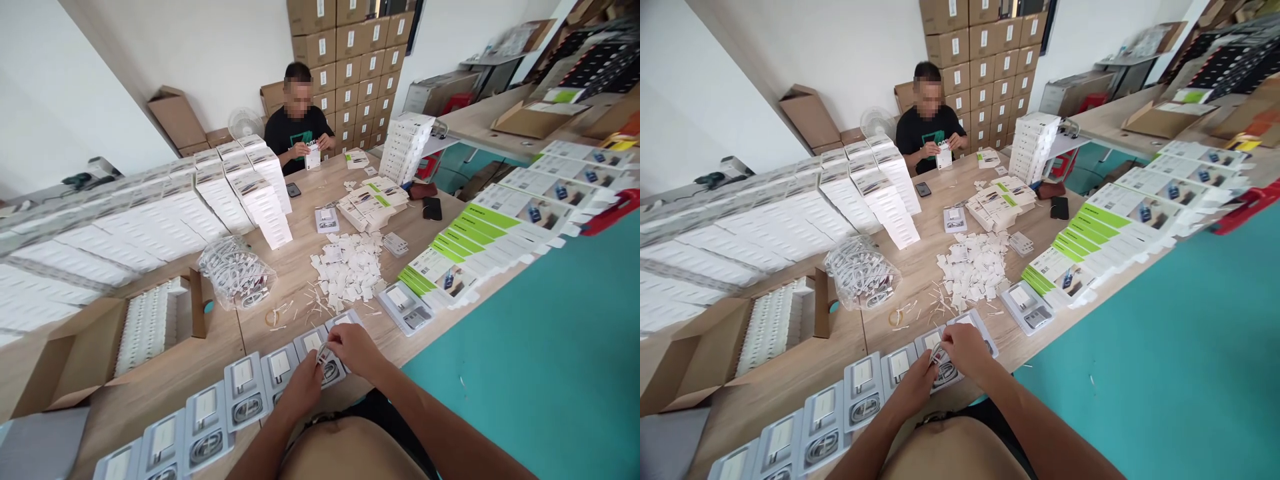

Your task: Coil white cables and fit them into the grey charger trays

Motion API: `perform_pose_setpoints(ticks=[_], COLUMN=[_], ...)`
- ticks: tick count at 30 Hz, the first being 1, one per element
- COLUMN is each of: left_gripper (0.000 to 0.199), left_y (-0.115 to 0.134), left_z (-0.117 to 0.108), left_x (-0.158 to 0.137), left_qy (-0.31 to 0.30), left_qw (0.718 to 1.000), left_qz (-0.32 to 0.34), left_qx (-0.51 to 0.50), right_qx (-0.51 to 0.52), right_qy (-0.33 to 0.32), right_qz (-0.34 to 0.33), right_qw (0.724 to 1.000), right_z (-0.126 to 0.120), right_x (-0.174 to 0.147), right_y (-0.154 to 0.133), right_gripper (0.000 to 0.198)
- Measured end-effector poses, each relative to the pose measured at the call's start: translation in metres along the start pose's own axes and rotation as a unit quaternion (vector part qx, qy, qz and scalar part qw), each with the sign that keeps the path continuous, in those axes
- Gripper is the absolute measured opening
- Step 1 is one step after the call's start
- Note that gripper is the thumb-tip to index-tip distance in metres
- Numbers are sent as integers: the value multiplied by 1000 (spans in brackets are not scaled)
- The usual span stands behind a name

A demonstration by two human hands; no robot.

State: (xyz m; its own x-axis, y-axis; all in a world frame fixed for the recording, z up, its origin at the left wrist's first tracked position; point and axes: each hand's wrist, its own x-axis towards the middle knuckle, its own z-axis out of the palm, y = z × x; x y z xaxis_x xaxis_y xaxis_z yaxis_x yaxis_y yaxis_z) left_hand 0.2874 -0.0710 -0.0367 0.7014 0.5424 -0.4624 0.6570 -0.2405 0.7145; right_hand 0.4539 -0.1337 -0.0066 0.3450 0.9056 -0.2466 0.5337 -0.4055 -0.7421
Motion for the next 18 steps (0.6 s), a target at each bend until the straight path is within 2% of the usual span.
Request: perform_pose_setpoints(ticks=[3,6,8,10,12,14,15,17,18], left_gripper=[10,10,9,7,5,4,5,15,21], left_y=[1,3,5,7,10,13,14,17,19], left_z=[2,5,7,7,7,3,0,-7,-11], left_x=[3,5,6,6,5,2,0,-4,-6], left_qy=[-1,-4,1,9,11,3,2,16,33], left_qw=[997,985,975,970,968,968,969,979,985], left_qz=[1,3,6,12,14,3,0,22,48], left_qx=[-75,-174,-223,-244,-250,-252,-247,-202,-162], right_qx=[126,250,287,245,145,62,44,59,89], right_qy=[28,36,39,61,110,170,195,189,151], right_qz=[5,40,57,37,-15,-65,-82,-108,-114], right_qw=[992,967,956,967,983,981,976,974,978], right_z=[14,30,37,40,37,30,25,15,10], right_x=[0,-6,-11,-16,-19,-19,-18,-16,-14], right_y=[3,7,9,9,9,9,10,14,17], right_gripper=[13,12,13,15,15,13,19,41,49])
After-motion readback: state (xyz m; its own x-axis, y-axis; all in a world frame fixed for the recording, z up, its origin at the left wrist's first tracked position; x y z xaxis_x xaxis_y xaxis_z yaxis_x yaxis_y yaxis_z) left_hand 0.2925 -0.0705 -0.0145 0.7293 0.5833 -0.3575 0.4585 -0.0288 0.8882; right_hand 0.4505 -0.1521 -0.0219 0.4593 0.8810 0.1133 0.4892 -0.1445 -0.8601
